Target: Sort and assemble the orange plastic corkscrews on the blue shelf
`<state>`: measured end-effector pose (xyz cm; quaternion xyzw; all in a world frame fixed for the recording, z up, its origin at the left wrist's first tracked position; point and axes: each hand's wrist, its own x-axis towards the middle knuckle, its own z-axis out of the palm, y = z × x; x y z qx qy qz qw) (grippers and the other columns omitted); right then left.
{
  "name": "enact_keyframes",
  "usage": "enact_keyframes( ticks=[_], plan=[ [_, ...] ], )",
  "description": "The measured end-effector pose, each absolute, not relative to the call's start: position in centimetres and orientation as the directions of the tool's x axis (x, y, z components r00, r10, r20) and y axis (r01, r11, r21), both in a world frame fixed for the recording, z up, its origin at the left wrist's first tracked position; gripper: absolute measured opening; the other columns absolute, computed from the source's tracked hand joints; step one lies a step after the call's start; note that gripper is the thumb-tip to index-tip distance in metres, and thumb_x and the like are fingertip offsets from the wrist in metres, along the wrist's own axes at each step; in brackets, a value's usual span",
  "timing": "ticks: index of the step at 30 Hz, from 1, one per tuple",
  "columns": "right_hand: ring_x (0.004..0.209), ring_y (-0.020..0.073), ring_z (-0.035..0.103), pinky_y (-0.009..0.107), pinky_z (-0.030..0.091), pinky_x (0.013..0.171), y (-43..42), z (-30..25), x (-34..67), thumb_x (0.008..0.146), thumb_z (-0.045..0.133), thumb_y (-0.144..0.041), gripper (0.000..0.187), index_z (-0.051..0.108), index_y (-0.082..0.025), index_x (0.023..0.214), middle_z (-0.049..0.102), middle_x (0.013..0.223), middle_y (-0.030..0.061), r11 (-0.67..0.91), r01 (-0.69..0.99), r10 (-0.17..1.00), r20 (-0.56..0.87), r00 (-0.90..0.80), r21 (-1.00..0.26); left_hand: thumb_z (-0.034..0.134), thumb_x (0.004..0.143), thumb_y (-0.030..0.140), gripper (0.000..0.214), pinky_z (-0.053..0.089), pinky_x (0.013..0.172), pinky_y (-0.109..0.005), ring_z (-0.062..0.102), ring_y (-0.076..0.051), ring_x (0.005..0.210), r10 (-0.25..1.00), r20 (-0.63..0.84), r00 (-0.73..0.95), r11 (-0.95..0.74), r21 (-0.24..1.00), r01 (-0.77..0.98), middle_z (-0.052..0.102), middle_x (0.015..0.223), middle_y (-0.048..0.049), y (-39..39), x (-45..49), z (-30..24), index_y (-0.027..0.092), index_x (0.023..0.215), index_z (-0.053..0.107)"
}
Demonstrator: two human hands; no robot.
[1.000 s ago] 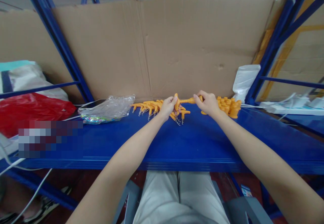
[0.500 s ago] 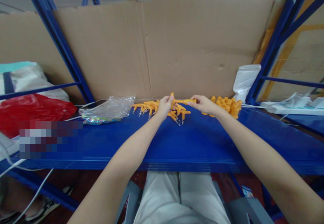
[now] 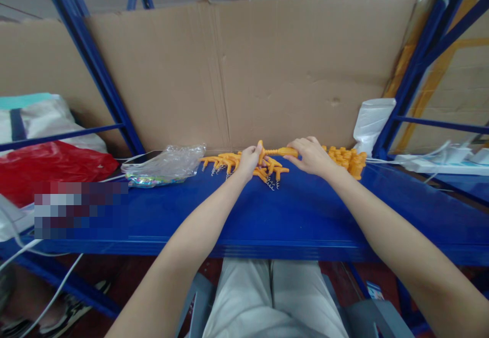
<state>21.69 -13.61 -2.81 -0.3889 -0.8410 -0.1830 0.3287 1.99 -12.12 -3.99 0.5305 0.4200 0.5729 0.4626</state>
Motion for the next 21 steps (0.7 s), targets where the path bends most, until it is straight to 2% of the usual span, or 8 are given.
enact_keyframes(
  ticks=[3, 5, 6, 8, 11, 15, 18, 21],
  plan=[
    [0.071, 0.0212, 0.060, 0.035, 0.044, 0.071, -13.1, -3.6, 21.8, 0.081, 0.060, -0.046, 0.027, 0.061, -0.020, 0.084, 0.068, 0.077, 0.0067, 0.627, 0.686, 0.733, 0.577, -0.359, -0.369, 0.054, 0.092, 0.036, 0.029, 0.036, 0.043, -0.017, 0.053, -0.006, 0.041, 0.956, 0.292, -0.011, -0.293, 0.955, -0.052, 0.061, 0.057, 0.0017, -12.4, 1.9, -4.1, 0.017, 0.071, 0.047],
    [0.062, 0.0177, 0.059, 0.033, 0.047, 0.065, -12.9, -4.1, 21.6, 0.080, 0.060, -0.049, 0.029, 0.057, -0.020, 0.075, 0.063, 0.067, 0.0033, 0.533, 0.505, 0.846, 0.421, -0.326, -0.679, 0.055, 0.092, 0.035, 0.028, 0.038, 0.045, -0.017, 0.055, -0.006, 0.043, 0.950, 0.311, -0.018, -0.312, 0.949, -0.049, 0.061, 0.058, 0.0020, -12.4, 1.9, -4.2, 0.018, 0.072, 0.046],
    [0.059, 0.0164, 0.058, 0.032, 0.048, 0.064, -12.9, -4.3, 21.4, 0.080, 0.060, -0.050, 0.031, 0.055, -0.021, 0.072, 0.062, 0.064, 0.0022, 0.467, 0.396, 0.877, 0.358, -0.320, -0.791, 0.054, 0.093, 0.034, 0.027, 0.039, 0.046, -0.017, 0.055, -0.006, 0.044, 0.948, 0.319, -0.020, -0.319, 0.946, -0.051, 0.061, 0.059, 0.0023, -12.4, 2.0, -4.2, 0.018, 0.072, 0.045],
    [0.056, 0.0141, 0.056, 0.031, 0.049, 0.062, -12.9, -4.5, 21.0, 0.078, 0.063, -0.050, 0.031, 0.054, -0.021, 0.070, 0.059, 0.062, 0.0006, 0.358, 0.219, 0.911, 0.289, -0.294, -0.908, 0.052, 0.093, 0.030, 0.025, 0.040, 0.049, -0.017, 0.055, -0.006, 0.044, 0.942, 0.335, -0.022, -0.336, 0.940, -0.056, 0.060, 0.059, 0.0030, -12.3, 2.1, -4.3, 0.018, 0.073, 0.045],
    [0.053, 0.0115, 0.052, 0.028, 0.048, 0.059, -13.0, -4.4, 20.7, 0.074, 0.069, -0.047, 0.031, 0.055, -0.021, 0.069, 0.056, 0.058, -0.0015, 0.337, 0.176, 0.927, 0.294, -0.232, -0.925, 0.051, 0.094, 0.027, 0.024, 0.040, 0.048, -0.018, 0.052, -0.006, 0.043, 0.936, 0.351, -0.022, -0.352, 0.934, -0.058, 0.059, 0.058, 0.0035, -12.3, 2.2, -4.2, 0.018, 0.072, 0.045],
    [0.053, 0.0123, 0.051, 0.028, 0.045, 0.059, -12.8, -4.0, 20.8, 0.076, 0.068, -0.046, 0.029, 0.055, -0.021, 0.070, 0.055, 0.056, -0.0019, 0.471, 0.357, 0.882, 0.422, -0.209, -0.807, 0.051, 0.094, 0.028, 0.025, 0.035, 0.043, -0.017, 0.048, -0.005, 0.039, 0.953, 0.302, -0.038, -0.304, 0.950, -0.074, 0.058, 0.055, 0.0040, -12.3, 2.2, -3.9, 0.018, 0.072, 0.045],
    [0.058, 0.0160, 0.055, 0.030, 0.044, 0.060, -12.6, -3.8, 21.0, 0.078, 0.064, -0.046, 0.026, 0.057, -0.021, 0.078, 0.059, 0.063, 0.0010, 0.584, 0.510, 0.800, 0.553, -0.232, -0.632, 0.051, 0.094, 0.029, 0.028, 0.031, 0.038, -0.016, 0.045, -0.005, 0.035, 0.975, 0.220, -0.043, -0.224, 0.967, -0.119, 0.057, 0.052, 0.0039, -12.3, 2.2, -3.7, 0.018, 0.070, 0.045],
    [0.070, 0.0207, 0.060, 0.034, 0.045, 0.067, -12.8, -3.8, 21.1, 0.083, 0.058, -0.043, 0.024, 0.059, -0.019, 0.087, 0.065, 0.078, 0.0065, 0.671, 0.643, 0.673, 0.666, -0.320, -0.369, 0.051, 0.094, 0.029, 0.029, 0.028, 0.036, -0.016, 0.045, -0.005, 0.034, 0.987, 0.156, -0.022, -0.158, 0.973, -0.170, 0.057, 0.052, 0.0025, -12.3, 2.1, -3.6, 0.017, 0.068, 0.046]
  ],
)
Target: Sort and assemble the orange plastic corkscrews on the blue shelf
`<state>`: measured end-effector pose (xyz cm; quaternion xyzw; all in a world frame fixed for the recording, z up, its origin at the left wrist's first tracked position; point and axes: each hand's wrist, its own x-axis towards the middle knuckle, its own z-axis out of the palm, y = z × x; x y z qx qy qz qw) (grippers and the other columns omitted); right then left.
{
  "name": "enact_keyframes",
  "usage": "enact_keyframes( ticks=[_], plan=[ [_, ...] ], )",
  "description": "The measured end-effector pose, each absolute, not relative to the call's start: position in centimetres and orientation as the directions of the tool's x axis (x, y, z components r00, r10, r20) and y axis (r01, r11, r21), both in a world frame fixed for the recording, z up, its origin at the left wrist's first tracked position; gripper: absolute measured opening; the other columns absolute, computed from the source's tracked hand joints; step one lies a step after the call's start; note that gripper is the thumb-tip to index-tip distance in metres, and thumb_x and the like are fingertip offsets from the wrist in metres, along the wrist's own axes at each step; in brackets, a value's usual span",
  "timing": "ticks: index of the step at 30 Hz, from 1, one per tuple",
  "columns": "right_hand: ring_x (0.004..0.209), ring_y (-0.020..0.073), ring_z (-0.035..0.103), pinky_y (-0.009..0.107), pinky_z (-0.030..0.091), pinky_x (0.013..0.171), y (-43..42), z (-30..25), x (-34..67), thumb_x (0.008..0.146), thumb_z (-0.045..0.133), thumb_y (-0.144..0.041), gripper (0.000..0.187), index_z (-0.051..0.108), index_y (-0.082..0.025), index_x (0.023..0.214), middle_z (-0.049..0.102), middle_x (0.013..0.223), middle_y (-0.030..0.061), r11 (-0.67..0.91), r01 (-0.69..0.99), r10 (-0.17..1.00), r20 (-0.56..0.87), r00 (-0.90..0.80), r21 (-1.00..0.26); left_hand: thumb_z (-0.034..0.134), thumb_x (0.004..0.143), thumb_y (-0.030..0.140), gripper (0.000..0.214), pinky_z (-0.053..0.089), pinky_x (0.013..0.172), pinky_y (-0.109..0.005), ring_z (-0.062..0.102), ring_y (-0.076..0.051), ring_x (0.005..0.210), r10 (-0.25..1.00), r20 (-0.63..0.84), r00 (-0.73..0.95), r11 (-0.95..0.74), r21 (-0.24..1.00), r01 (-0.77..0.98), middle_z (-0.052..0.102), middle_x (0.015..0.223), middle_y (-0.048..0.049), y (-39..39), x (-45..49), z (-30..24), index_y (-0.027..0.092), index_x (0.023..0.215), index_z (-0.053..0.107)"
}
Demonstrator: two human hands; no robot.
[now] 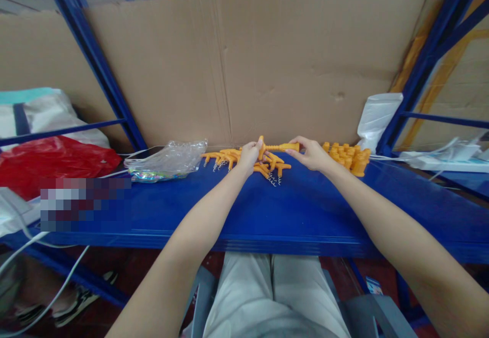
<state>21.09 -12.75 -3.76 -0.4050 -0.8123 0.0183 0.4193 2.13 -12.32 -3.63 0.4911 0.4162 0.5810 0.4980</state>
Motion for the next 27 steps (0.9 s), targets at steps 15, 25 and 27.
enact_keyframes(
  ticks=[15, 25, 27],
  plan=[
    [0.086, 0.0269, 0.061, 0.039, 0.037, 0.080, -12.8, -3.5, 22.8, 0.083, 0.049, -0.033, 0.024, 0.057, -0.018, 0.100, 0.068, 0.093, 0.0120, 0.511, 0.858, 0.612, 0.683, -0.400, 0.044, 0.050, 0.094, 0.023, 0.031, 0.026, 0.038, -0.018, 0.038, -0.005, 0.033, 0.985, 0.047, -0.165, -0.073, 0.985, -0.155, 0.050, 0.047, 0.0017, -10.7, -1.2, -3.5, 0.015, 0.064, 0.049],
    [0.101, 0.0313, 0.064, 0.045, 0.040, 0.087, -12.8, -4.0, 22.4, 0.080, 0.048, -0.030, 0.046, 0.050, -0.017, 0.124, 0.070, 0.107, 0.0144, 0.409, 0.911, 0.764, 0.563, -0.316, -0.044, 0.060, 0.088, 0.022, 0.029, 0.023, 0.037, -0.018, 0.034, -0.003, 0.033, 0.993, 0.018, -0.116, -0.027, 0.997, -0.074, 0.048, 0.047, 0.0028, -10.9, -1.4, -3.6, 0.015, 0.063, 0.048],
    [0.104, 0.0314, 0.064, 0.046, 0.040, 0.089, -12.9, -4.0, 22.5, 0.080, 0.048, -0.030, 0.052, 0.048, -0.017, 0.131, 0.070, 0.110, 0.0145, 0.406, 0.912, 0.774, 0.550, -0.315, -0.050, 0.059, 0.088, 0.018, 0.030, 0.022, 0.037, -0.018, 0.034, -0.003, 0.033, 0.995, 0.000, -0.104, -0.007, 0.998, -0.067, 0.047, 0.046, 0.0030, -10.8, -1.6, -3.6, 0.015, 0.061, 0.047]
  ],
)
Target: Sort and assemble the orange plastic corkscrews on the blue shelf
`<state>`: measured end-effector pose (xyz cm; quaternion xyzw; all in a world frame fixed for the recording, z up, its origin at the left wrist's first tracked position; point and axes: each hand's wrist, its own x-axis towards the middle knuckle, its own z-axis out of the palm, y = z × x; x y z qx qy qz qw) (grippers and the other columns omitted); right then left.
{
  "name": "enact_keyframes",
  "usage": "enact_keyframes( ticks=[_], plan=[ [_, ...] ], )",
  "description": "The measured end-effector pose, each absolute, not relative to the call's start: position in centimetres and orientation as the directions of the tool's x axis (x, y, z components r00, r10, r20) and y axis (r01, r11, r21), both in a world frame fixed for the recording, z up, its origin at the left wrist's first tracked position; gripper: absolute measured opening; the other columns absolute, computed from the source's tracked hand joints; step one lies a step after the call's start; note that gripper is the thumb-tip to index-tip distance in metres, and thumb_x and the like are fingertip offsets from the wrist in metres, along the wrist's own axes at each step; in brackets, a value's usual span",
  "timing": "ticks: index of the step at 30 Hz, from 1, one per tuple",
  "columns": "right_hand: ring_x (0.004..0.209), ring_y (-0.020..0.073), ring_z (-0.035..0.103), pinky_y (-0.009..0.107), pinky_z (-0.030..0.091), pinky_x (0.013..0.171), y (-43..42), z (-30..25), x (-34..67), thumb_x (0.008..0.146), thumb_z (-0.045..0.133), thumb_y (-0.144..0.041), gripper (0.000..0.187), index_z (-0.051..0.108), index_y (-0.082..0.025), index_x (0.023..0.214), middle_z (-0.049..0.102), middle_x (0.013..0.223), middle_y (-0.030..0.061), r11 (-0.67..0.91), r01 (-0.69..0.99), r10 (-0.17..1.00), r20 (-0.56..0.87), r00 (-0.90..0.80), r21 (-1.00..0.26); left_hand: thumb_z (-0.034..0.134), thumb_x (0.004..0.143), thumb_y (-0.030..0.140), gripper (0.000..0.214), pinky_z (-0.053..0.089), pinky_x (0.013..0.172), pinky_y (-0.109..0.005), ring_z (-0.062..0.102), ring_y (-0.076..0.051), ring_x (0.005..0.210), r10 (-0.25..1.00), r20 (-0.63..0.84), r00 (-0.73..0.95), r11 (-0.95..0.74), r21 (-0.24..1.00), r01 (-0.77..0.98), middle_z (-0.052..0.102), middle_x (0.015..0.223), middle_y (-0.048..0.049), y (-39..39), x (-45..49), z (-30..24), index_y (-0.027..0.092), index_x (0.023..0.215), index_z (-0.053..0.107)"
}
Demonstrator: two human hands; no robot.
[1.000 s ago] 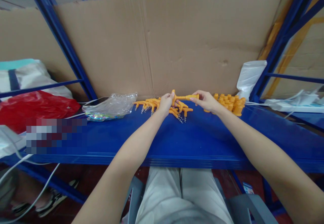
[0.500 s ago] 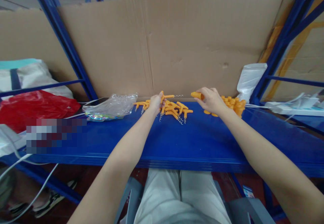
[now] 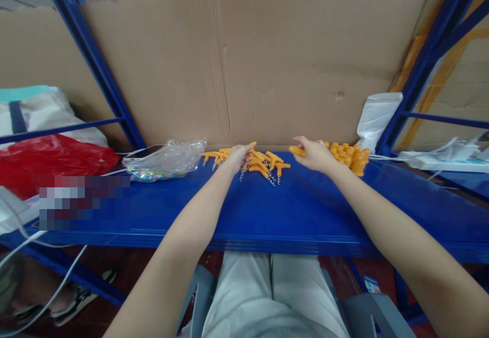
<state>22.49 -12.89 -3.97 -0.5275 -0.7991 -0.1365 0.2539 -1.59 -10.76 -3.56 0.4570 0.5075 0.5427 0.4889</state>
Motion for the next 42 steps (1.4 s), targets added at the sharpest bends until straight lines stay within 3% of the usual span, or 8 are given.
enact_keyframes(
  ticks=[7, 12, 18, 22, 27, 31, 37, 42],
  plan=[
    [0.104, 0.0311, 0.065, 0.047, 0.042, 0.089, -13.0, -3.6, 23.0, 0.081, 0.048, -0.028, 0.062, 0.041, -0.021, 0.143, 0.071, 0.111, 0.0121, 0.375, 0.927, 0.783, 0.544, -0.301, -0.028, 0.056, 0.088, 0.016, 0.026, 0.022, 0.036, -0.019, 0.033, -0.003, 0.032, 0.995, -0.032, -0.095, 0.027, 0.998, -0.049, 0.046, 0.047, 0.0039, -10.4, -2.2, -3.8, 0.016, 0.064, 0.047],
    [0.096, 0.0281, 0.067, 0.044, 0.045, 0.087, -12.2, -3.9, 24.0, 0.082, 0.048, -0.024, 0.061, 0.042, -0.024, 0.143, 0.074, 0.099, 0.0071, 0.365, 0.928, 0.795, 0.545, -0.266, -0.080, 0.057, 0.088, 0.017, 0.022, 0.022, 0.036, -0.019, 0.033, -0.004, 0.033, 0.992, -0.039, -0.121, 0.036, 0.999, -0.028, 0.046, 0.047, 0.0040, -10.1, -2.3, -3.9, 0.016, 0.068, 0.049],
    [0.099, 0.0266, 0.067, 0.041, 0.047, 0.085, -11.1, -5.7, 23.9, 0.085, 0.050, -0.025, 0.049, 0.052, -0.022, 0.134, 0.074, 0.105, 0.0083, 0.310, 0.948, 0.890, 0.372, -0.263, -0.072, 0.057, 0.087, 0.017, 0.020, 0.023, 0.037, -0.018, 0.033, -0.005, 0.033, 0.992, -0.045, -0.116, 0.042, 0.999, -0.025, 0.046, 0.047, 0.0042, -10.1, -2.2, -4.1, 0.016, 0.069, 0.049],
    [0.102, 0.0281, 0.066, 0.050, 0.043, 0.093, -10.8, -6.5, 23.6, 0.087, 0.051, -0.030, 0.038, 0.060, -0.020, 0.123, 0.074, 0.103, 0.0095, 0.296, 0.955, 0.922, 0.264, -0.283, -0.008, 0.057, 0.087, 0.017, 0.020, 0.022, 0.036, -0.018, 0.033, -0.005, 0.033, 0.989, -0.035, -0.141, 0.030, 0.999, -0.032, 0.046, 0.047, 0.0042, -10.2, -2.2, -4.0, 0.016, 0.068, 0.049],
    [0.123, 0.0360, 0.053, 0.063, 0.032, 0.100, -10.9, -5.8, 24.4, 0.077, 0.064, -0.041, 0.054, 0.057, -0.019, 0.126, 0.063, 0.126, 0.0168, 0.277, 0.959, 0.918, 0.279, -0.282, 0.058, 0.056, 0.085, 0.018, 0.020, 0.022, 0.036, -0.018, 0.033, -0.004, 0.033, 0.974, 0.002, -0.229, -0.018, 0.997, -0.069, 0.046, 0.048, 0.0045, -9.9, -2.9, -3.8, 0.017, 0.068, 0.046],
    [0.119, 0.0359, 0.055, 0.066, 0.024, 0.104, -11.1, -5.3, 24.7, 0.072, 0.066, -0.028, 0.051, 0.057, -0.019, 0.122, 0.068, 0.113, 0.0159, 0.240, 0.966, 0.944, 0.211, -0.255, 0.094, 0.054, 0.081, 0.013, 0.018, 0.019, 0.036, -0.017, 0.030, -0.004, 0.032, 0.968, 0.014, -0.252, -0.037, 0.996, -0.087, 0.043, 0.047, 0.0058, -9.5, -3.7, -4.0, 0.019, 0.067, 0.044],
    [0.097, 0.0297, 0.065, 0.058, 0.035, 0.098, -11.3, -4.7, 24.5, 0.074, 0.056, -0.025, 0.040, 0.059, -0.019, 0.113, 0.073, 0.098, 0.0096, 0.238, 0.971, 0.925, 0.303, -0.232, 0.017, 0.051, 0.080, 0.006, 0.018, 0.021, 0.037, -0.018, 0.028, -0.005, 0.032, 0.956, 0.006, -0.295, -0.017, 0.999, -0.035, 0.035, 0.045, 0.0085, -9.0, -4.3, -4.6, 0.019, 0.070, 0.045],
    [0.090, 0.0260, 0.066, 0.042, 0.044, 0.088, -11.7, -3.8, 24.9, 0.081, 0.051, -0.037, 0.030, 0.067, -0.025, 0.103, 0.074, 0.092, 0.0051, 0.294, 0.953, 0.893, 0.377, -0.247, -0.072, 0.055, 0.084, 0.010, 0.018, 0.030, 0.041, -0.019, 0.039, -0.008, 0.038, 0.905, 0.072, -0.420, 0.005, 0.984, 0.179, 0.043, 0.052, 0.0082, -8.7, -4.4, -5.3, 0.019, 0.098, 0.049]
  ],
)
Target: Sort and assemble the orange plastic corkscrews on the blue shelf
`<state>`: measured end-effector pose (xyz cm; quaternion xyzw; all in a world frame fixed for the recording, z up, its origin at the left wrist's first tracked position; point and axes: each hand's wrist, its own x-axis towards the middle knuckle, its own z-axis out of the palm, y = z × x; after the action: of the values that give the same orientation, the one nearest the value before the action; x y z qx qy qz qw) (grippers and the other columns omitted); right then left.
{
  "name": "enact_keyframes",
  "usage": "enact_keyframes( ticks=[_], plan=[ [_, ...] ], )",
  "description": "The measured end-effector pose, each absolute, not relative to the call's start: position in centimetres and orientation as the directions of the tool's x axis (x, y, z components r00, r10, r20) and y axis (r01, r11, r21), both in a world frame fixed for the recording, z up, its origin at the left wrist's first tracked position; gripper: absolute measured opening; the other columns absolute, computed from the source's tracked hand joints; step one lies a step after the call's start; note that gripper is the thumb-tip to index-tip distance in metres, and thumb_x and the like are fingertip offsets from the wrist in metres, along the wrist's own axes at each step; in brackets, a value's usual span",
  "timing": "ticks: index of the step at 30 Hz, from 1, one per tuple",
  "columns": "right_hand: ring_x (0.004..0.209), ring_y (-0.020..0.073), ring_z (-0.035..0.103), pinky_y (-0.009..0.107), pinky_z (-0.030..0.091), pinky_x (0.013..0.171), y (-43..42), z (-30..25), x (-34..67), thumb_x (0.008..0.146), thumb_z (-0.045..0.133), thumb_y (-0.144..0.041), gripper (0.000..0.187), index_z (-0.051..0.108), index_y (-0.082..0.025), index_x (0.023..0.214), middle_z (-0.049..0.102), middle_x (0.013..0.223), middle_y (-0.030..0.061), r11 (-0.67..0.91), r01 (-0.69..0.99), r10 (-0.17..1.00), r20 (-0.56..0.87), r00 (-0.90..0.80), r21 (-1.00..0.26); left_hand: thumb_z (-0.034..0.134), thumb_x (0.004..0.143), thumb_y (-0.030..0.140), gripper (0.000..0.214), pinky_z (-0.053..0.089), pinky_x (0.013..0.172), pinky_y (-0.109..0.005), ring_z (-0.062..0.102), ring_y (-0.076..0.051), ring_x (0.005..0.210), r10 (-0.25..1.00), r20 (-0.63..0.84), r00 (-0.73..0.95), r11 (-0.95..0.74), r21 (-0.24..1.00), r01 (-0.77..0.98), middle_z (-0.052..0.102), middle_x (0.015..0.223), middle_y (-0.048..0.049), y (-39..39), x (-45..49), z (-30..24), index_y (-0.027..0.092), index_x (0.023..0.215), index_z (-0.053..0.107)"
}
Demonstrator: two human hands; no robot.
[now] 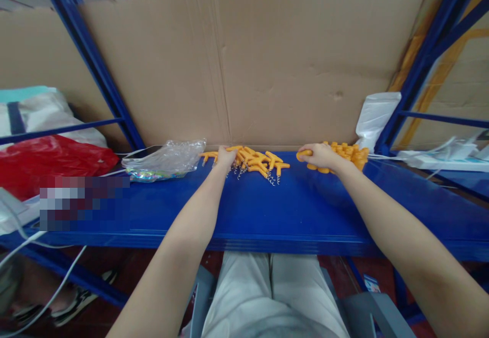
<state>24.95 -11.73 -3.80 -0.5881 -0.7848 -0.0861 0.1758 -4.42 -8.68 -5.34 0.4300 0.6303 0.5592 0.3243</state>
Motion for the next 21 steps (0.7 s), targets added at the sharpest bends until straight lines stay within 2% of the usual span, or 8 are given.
enact_keyframes(
  ticks=[4, 8, 10, 12, 14, 17, 19, 21],
  plan=[
    [0.087, 0.0278, 0.067, 0.041, 0.046, 0.082, -12.1, -3.7, 24.6, 0.080, 0.056, -0.042, 0.031, 0.069, -0.023, 0.100, 0.074, 0.087, 0.0069, 0.197, 0.979, 0.926, 0.340, -0.166, -0.060, 0.064, 0.081, 0.017, 0.037, 0.048, 0.066, -0.025, 0.065, -0.018, 0.078, 0.851, 0.236, -0.469, 0.009, 0.887, 0.462, 0.064, 0.085, -0.0059, -8.4, -4.8, -5.9, 0.017, 0.114, 0.047],
    [0.101, 0.0337, 0.063, 0.051, 0.043, 0.087, -11.8, -4.3, 24.3, 0.076, 0.062, -0.040, 0.022, 0.069, -0.021, 0.086, 0.072, 0.097, 0.0106, 0.233, 0.972, 0.931, 0.281, -0.233, 0.035, 0.065, 0.079, 0.018, 0.038, 0.041, 0.099, -0.033, 0.054, -0.027, 0.121, 0.797, 0.457, -0.394, -0.027, 0.680, 0.733, 0.058, 0.124, -0.0160, -8.5, -4.8, -6.1, 0.016, 0.115, 0.051],
    [0.109, 0.0368, 0.059, 0.059, 0.039, 0.092, -11.5, -4.9, 24.3, 0.075, 0.064, -0.038, 0.022, 0.070, -0.021, 0.087, 0.071, 0.103, 0.0125, 0.264, 0.962, 0.926, 0.263, -0.271, 0.062, 0.062, 0.081, 0.020, 0.037, 0.037, 0.104, -0.036, 0.050, -0.029, 0.125, 0.800, 0.469, -0.375, 0.002, 0.623, 0.782, 0.057, 0.126, -0.0166, -8.7, -4.7, -6.1, 0.016, 0.116, 0.052],
    [0.114, 0.0375, 0.055, 0.066, 0.033, 0.096, -11.2, -5.4, 24.3, 0.075, 0.064, -0.037, 0.033, 0.068, -0.021, 0.103, 0.069, 0.111, 0.0139, 0.271, 0.961, 0.923, 0.267, -0.277, 0.061, 0.060, 0.083, 0.022, 0.035, 0.037, 0.104, -0.038, 0.049, -0.030, 0.126, 0.804, 0.461, -0.375, 0.029, 0.599, 0.800, 0.057, 0.126, -0.0168, -8.9, -4.5, -6.0, 0.016, 0.117, 0.052],
    [0.119, 0.0367, 0.052, 0.068, 0.028, 0.100, -11.1, -5.7, 24.2, 0.076, 0.065, -0.037, 0.046, 0.062, -0.021, 0.119, 0.066, 0.119, 0.0140, 0.263, 0.964, 0.926, 0.267, -0.266, 0.049, 0.059, 0.084, 0.023, 0.035, 0.038, 0.102, -0.039, 0.047, -0.032, 0.127, 0.808, 0.450, -0.381, 0.046, 0.595, 0.802, 0.056, 0.128, -0.0170, -9.2, -4.3, -5.8, 0.016, 0.117, 0.052],
    [0.125, 0.0367, 0.048, 0.068, 0.024, 0.104, -11.2, -5.3, 24.0, 0.077, 0.067, -0.040, 0.050, 0.060, -0.022, 0.123, 0.061, 0.128, 0.0136, 0.256, 0.967, 0.935, 0.250, -0.252, 0.018, 0.058, 0.084, 0.024, 0.035, 0.039, 0.100, -0.041, 0.045, -0.033, 0.128, 0.813, 0.431, -0.392, 0.065, 0.601, 0.796, 0.054, 0.131, -0.0173, -9.5, -4.1, -5.6, 0.017, 0.118, 0.052],
    [0.126, 0.0374, 0.046, 0.066, 0.027, 0.103, -11.3, -4.2, 24.7, 0.078, 0.066, -0.042, 0.050, 0.060, -0.020, 0.123, 0.058, 0.131, 0.0162, 0.243, 0.969, 0.923, 0.315, -0.220, -0.034, 0.058, 0.084, 0.024, 0.036, 0.038, 0.100, -0.043, 0.043, -0.033, 0.130, 0.813, 0.423, -0.400, 0.074, 0.607, 0.792, 0.053, 0.133, -0.0178, -9.7, -4.0, -5.5, 0.017, 0.118, 0.051],
    [0.126, 0.0357, 0.046, 0.057, 0.034, 0.101, -11.1, -2.8, 26.6, 0.085, 0.059, -0.040, 0.049, 0.056, -0.016, 0.127, 0.055, 0.133, 0.0199, 0.217, 0.967, 0.842, 0.527, -0.117, -0.132, 0.057, 0.085, 0.024, 0.036, 0.038, 0.100, -0.045, 0.042, -0.034, 0.130, 0.809, 0.419, -0.412, 0.082, 0.614, 0.785, 0.052, 0.134, -0.0182, -9.8, -3.9, -5.4, 0.017, 0.119, 0.050]
  ],
)
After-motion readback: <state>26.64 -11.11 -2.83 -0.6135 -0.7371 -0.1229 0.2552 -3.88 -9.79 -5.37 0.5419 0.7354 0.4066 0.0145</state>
